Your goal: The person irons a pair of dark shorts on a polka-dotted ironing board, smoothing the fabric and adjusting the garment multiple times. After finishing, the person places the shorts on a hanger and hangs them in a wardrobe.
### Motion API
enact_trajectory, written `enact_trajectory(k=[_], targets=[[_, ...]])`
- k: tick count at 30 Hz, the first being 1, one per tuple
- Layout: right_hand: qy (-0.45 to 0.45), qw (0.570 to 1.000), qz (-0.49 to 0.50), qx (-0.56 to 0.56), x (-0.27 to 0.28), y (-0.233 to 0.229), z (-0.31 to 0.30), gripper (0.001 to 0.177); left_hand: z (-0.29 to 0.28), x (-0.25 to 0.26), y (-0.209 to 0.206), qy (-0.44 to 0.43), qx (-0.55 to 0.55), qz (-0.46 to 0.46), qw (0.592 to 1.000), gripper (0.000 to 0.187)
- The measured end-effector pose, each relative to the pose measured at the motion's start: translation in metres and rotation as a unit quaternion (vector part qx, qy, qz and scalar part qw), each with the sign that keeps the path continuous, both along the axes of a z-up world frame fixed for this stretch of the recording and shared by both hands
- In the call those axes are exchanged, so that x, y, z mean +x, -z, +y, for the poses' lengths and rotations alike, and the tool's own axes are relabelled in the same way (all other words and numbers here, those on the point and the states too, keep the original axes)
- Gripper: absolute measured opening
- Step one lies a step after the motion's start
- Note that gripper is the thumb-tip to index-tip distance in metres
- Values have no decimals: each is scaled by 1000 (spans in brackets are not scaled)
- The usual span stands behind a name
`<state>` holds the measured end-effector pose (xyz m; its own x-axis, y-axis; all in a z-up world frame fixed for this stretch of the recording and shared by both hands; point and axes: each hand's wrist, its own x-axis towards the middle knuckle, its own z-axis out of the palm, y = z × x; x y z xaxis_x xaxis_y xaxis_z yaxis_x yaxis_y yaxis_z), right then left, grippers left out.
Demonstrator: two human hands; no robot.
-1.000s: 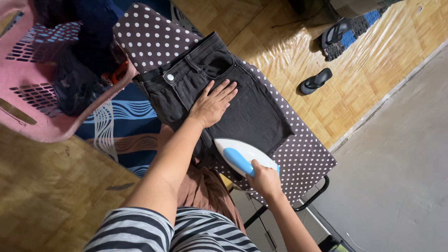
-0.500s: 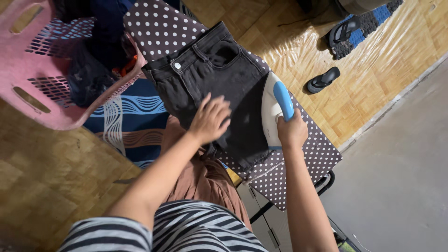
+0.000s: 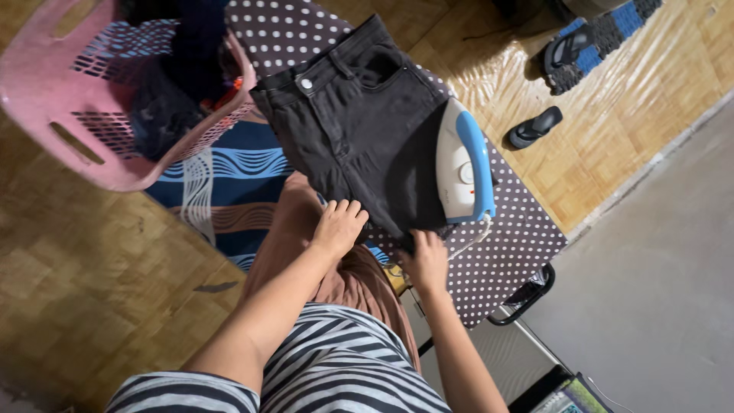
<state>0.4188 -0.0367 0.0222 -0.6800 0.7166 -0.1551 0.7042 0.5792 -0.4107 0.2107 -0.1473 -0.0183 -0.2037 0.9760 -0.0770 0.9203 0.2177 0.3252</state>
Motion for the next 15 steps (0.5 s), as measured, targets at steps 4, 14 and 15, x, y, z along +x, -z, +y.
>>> enact_trajectory(k=[4,14,15], targets=[[69,995,-56,-43,43,15,12,14,-18,-26,-6,69,45,52,995,5],[40,993,-105,28,30,-4,-13,30,-32,-34,-24,139,72,19,987,15],[55,991,-114,36,21,-11,-15,38,-27,-25,-23,110,70,6,991,20]])
